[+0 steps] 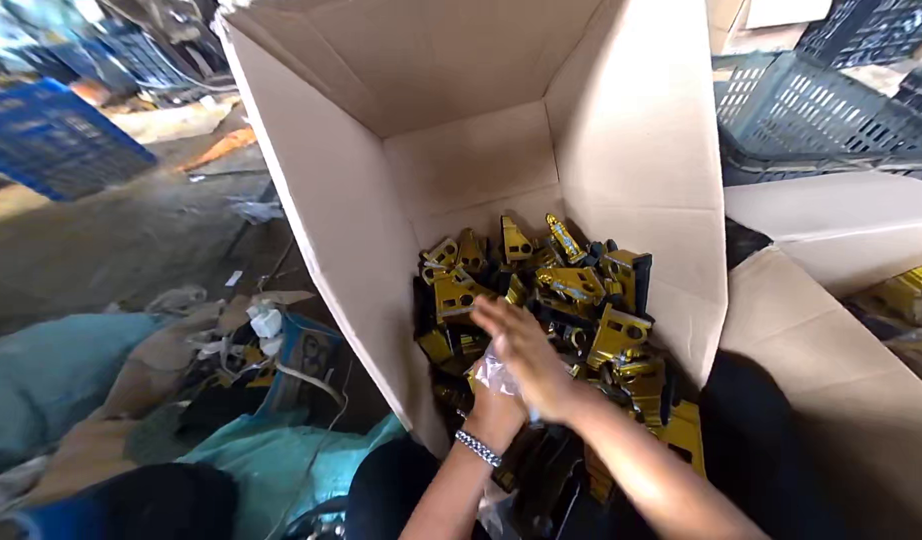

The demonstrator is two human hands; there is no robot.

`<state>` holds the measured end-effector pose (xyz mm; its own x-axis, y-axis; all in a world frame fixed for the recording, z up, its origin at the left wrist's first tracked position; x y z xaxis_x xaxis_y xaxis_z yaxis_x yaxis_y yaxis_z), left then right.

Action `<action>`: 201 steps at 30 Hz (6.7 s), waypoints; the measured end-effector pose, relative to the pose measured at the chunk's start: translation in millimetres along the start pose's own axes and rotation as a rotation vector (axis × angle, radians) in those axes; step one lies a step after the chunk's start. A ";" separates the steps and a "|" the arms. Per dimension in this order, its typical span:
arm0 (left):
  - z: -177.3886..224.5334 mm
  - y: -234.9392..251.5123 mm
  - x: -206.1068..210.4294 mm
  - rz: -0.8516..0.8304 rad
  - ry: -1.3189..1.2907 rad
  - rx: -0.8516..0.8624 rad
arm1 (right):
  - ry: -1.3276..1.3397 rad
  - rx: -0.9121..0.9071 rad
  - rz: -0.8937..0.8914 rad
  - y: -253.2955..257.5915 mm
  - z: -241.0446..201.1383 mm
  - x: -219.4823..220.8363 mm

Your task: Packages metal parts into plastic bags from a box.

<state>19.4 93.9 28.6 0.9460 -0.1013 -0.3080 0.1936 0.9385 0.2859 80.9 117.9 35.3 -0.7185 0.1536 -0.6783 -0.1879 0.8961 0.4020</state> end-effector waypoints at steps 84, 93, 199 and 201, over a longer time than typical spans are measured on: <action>-30.4 19.5 -56.3 0.199 -0.288 0.065 | 0.858 0.439 -0.079 -40.2 77.6 -72.7; -18.5 15.5 -49.1 0.197 -0.222 -0.053 | -0.219 0.237 -0.091 -28.5 34.9 -52.2; -32.1 31.3 -87.4 0.369 -0.224 -0.038 | -0.327 0.399 -0.666 -48.8 96.5 13.8; -35.3 31.2 -77.2 0.327 -0.331 -0.145 | -0.277 0.374 -0.384 -43.4 88.6 -40.2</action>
<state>-56.8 142.6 29.2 0.9877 0.1287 0.0887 -0.1432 0.9726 0.1829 177.2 109.8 -9.3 -0.4358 -0.1523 -0.8871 -0.1150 0.9869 -0.1129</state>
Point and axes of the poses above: each hand's wrist, its own y-axis towards the middle knuckle, its own x-axis out of the palm, z = x × y, the point moved 10 cm from there along y, towards the middle knuckle, and after that the axes turned 15 degrees about -y, right-handed, at the moved point
